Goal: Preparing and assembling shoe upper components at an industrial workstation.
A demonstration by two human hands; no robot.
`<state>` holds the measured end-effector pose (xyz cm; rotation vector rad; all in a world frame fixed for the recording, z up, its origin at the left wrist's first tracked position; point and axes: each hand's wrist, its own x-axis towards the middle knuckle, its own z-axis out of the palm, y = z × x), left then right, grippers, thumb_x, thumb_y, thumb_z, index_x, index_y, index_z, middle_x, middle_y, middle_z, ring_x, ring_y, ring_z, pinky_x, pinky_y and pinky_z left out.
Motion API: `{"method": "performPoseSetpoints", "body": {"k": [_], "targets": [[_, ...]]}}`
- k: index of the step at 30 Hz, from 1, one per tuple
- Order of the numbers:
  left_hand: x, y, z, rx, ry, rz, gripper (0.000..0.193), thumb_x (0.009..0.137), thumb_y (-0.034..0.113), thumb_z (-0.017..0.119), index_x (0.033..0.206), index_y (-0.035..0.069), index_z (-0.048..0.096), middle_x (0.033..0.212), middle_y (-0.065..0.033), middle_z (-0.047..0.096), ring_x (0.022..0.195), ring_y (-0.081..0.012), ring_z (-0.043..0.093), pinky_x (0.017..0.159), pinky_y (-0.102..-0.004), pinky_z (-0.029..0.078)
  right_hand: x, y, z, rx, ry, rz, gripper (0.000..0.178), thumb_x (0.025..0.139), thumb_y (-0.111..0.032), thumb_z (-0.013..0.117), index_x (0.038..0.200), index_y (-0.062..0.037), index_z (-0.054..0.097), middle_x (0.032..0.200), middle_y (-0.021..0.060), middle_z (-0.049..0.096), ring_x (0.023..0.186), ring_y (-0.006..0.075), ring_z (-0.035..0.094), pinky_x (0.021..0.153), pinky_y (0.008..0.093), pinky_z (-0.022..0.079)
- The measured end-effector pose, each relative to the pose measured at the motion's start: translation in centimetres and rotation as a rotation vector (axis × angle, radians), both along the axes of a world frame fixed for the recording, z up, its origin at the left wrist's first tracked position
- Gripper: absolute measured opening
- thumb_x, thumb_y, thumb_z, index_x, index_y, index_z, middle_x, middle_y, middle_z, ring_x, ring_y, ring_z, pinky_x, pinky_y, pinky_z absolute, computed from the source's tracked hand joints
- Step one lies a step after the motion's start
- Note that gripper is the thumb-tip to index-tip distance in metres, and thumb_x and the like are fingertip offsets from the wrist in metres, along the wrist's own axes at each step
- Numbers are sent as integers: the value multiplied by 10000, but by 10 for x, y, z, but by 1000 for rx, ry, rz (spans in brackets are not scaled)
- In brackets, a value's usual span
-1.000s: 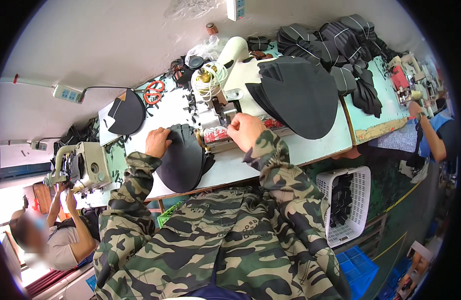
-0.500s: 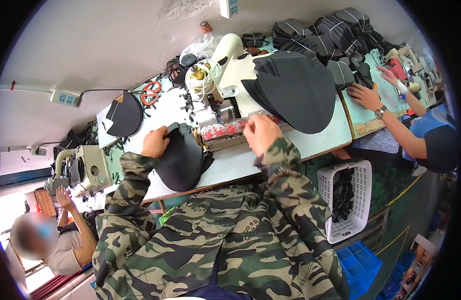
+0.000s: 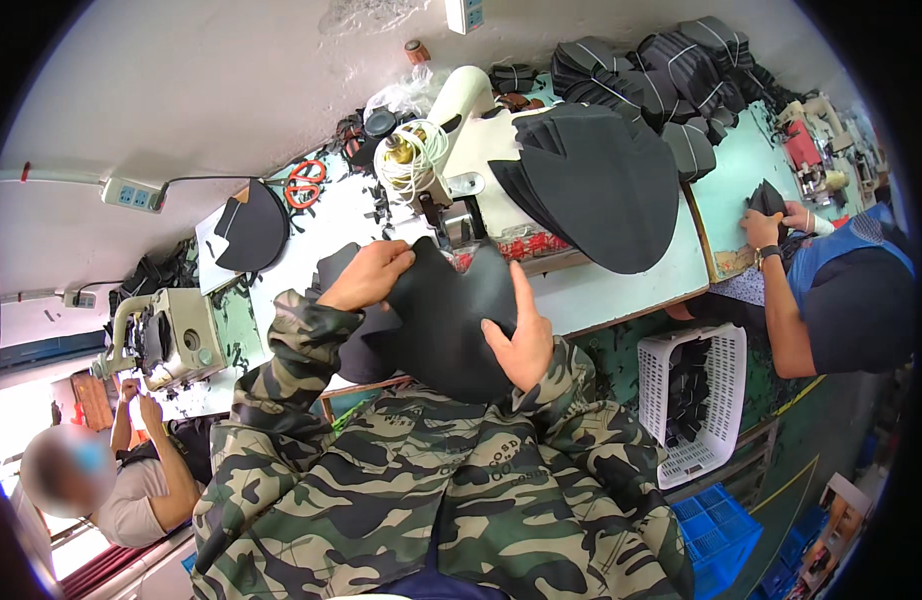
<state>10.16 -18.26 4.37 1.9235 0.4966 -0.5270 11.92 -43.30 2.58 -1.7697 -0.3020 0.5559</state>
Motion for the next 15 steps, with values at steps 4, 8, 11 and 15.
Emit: {"method": "performPoseSetpoints", "body": {"k": [4,8,11,15], "targets": [[20,2,-2,178,82,-97,324,924,241,460,952,-49,602,727,-140,604,559,-222,598,476,-347,497,1,3,1,-69,-247,92,468,780,-59,597,1238,-10,513,1092,207,625,959,315,638,837,328,482],[29,18,-23,249,-1,-254,301,902,219,507,995,-43,623,822,-154,657,735,-245,619,702,-360,486,-1,10,14,-26,-154,77,399,769,-59,586,1166,-25,580,1019,197,647,886,309,656,779,327,497],[55,11,-6,190,-20,-318,285,886,203,538,1005,-40,627,860,-148,672,794,-227,612,767,-342,468,1,8,36,-155,-80,179,362,794,-69,612,1152,-20,587,946,168,670,830,172,661,725,283,495],[53,18,-35,148,-100,-223,250,844,170,586,988,-29,634,898,-156,676,827,-244,622,755,-360,474,13,3,50,-212,-80,156,317,796,-125,626,1098,-33,611,938,197,652,830,317,658,722,337,507]]}}
